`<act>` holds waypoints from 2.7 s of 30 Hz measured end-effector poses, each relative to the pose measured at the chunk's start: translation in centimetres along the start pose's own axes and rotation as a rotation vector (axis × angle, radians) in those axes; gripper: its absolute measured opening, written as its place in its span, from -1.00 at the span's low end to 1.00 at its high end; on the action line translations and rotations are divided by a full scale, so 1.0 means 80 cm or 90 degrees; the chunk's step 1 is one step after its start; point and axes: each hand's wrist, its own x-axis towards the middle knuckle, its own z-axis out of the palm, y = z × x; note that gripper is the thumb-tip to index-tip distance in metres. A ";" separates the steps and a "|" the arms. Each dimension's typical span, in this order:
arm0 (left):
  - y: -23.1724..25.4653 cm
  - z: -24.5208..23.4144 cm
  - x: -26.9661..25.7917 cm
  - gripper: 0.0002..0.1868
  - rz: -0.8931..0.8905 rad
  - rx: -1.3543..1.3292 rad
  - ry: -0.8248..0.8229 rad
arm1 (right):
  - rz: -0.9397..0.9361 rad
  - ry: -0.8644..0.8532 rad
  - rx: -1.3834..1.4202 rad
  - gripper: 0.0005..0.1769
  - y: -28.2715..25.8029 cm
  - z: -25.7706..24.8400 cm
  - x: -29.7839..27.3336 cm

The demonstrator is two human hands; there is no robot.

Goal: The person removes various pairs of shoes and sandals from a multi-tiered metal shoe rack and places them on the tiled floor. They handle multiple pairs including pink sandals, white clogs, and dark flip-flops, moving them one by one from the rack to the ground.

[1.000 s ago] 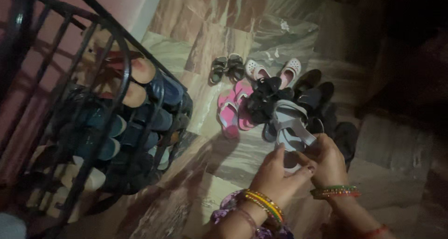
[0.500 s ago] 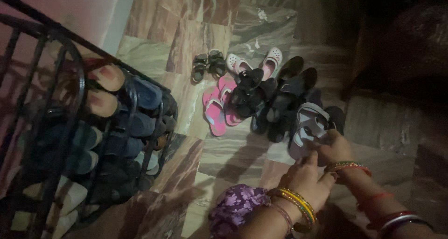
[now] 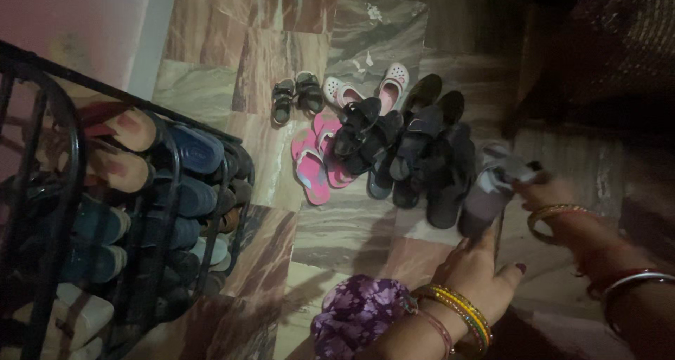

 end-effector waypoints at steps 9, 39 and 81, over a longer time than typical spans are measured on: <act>-0.001 0.003 0.005 -0.21 0.017 -0.004 0.026 | 0.007 -0.038 0.015 -0.38 -0.010 -0.037 -0.024; -0.076 -0.071 -0.014 -0.33 0.163 -0.112 0.479 | -0.368 -0.212 0.044 -0.43 -0.228 0.046 -0.191; -0.269 -0.143 -0.212 -0.47 0.239 -0.829 0.868 | -1.246 -0.541 0.017 -0.11 -0.379 0.208 -0.680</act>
